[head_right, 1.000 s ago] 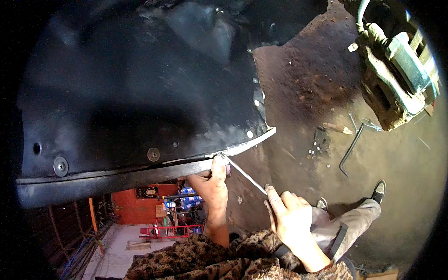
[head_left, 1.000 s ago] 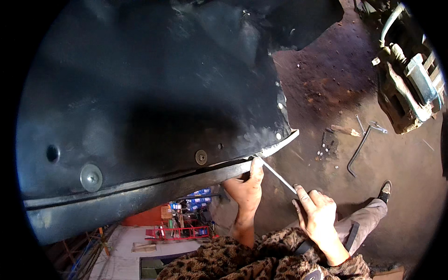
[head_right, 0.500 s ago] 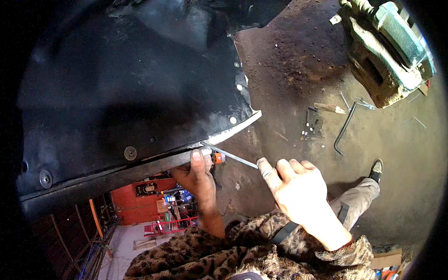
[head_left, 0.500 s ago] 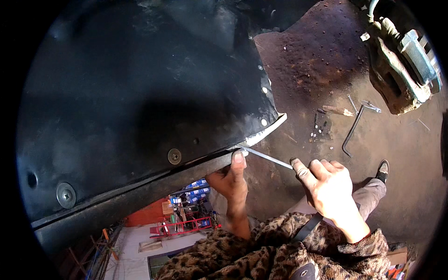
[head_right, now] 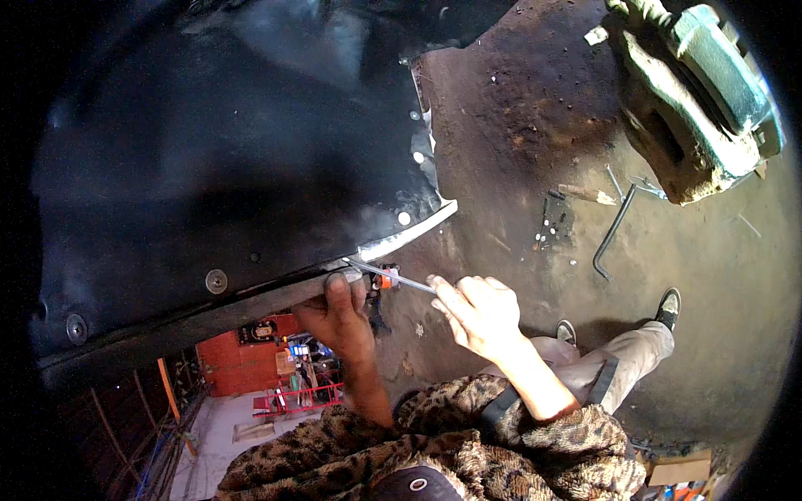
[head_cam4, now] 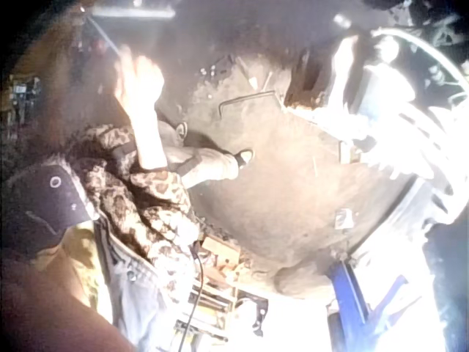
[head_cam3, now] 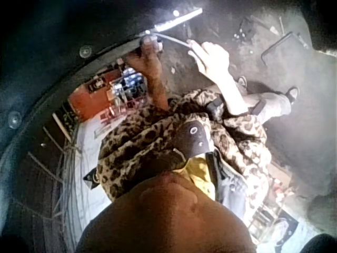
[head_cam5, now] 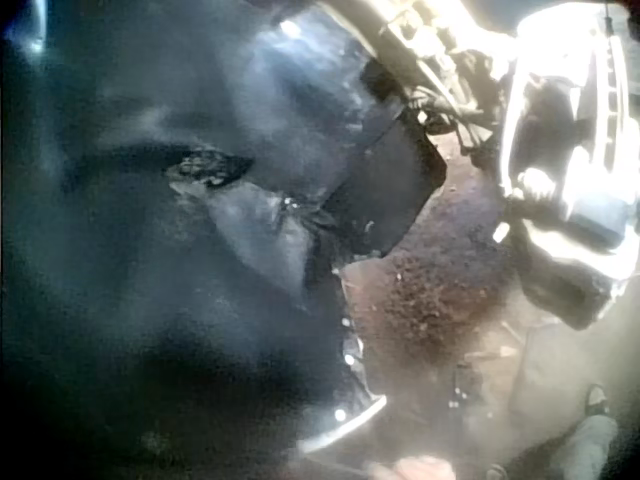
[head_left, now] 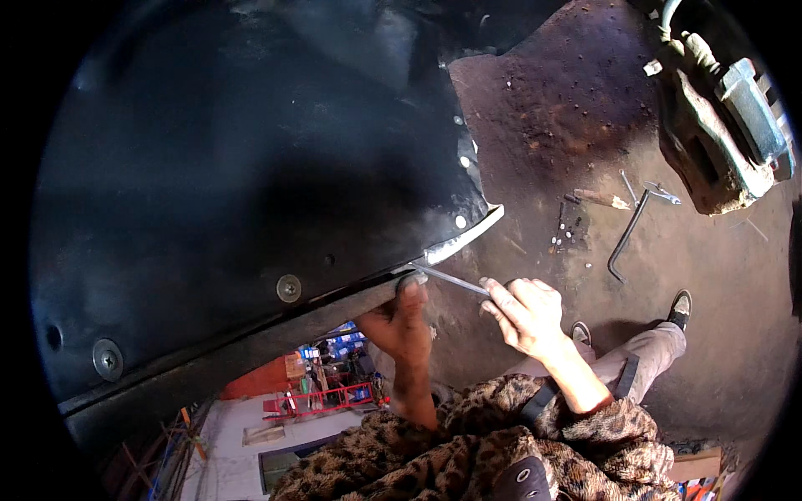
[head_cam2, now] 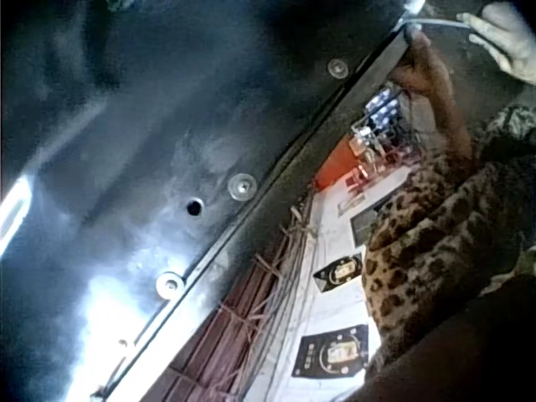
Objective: The person uses a flathead screwdriver to pry and adjust a plastic trim piece along the edge of a car's wheel arch. They repeatedly insert the tool between the trim and the body panel to loosen or reposition the component, working along the curve of the fender in a garage setting.
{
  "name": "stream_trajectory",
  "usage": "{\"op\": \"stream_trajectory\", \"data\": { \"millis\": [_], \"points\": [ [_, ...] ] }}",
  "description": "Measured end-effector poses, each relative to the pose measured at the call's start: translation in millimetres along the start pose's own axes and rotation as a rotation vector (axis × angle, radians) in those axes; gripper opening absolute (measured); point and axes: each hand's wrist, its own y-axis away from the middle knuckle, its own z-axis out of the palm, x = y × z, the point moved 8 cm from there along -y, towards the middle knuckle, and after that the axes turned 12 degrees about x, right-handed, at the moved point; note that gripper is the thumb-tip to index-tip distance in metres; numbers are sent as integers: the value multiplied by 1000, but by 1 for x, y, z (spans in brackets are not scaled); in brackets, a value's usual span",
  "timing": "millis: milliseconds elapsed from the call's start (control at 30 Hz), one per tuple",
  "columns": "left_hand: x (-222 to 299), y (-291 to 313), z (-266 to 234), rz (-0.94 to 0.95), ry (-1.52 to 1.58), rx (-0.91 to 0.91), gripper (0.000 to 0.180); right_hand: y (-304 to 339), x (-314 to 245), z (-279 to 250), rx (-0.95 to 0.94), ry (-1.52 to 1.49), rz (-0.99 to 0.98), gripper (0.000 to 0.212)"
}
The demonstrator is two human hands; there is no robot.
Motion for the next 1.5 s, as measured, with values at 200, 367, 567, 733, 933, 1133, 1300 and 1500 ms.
{"op": "stream_trajectory", "data": {
  "millis": [200,367,567,733,933,1133,1300,1500],
  "points": [
    [-2,-3,5,-33,30,-66,48,-3,-5,-15,-120,75,14,37],
    [6,-2,2,-92,36,-46,45,-35,-40,-54,-357,345,-90,43],
    [0,1,10,-204,137,-115,32,-65,-54,-98,-555,546,-77,47],
    [3,1,21,-169,138,-99,28,-96,-64,-92,-451,639,-231,39],
    [9,-1,17,-138,149,-100,42,-118,-73,-86,-389,615,-331,33],
    [11,2,24,-120,223,-10,37,-110,-50,-80,-409,541,-337,34],
    [14,2,20,-99,229,59,39,-98,-45,-79,-393,480,-331,35],
    [20,2,29,-109,178,65,59,-98,-55,-85,-493,566,-300,42]
  ]
}}
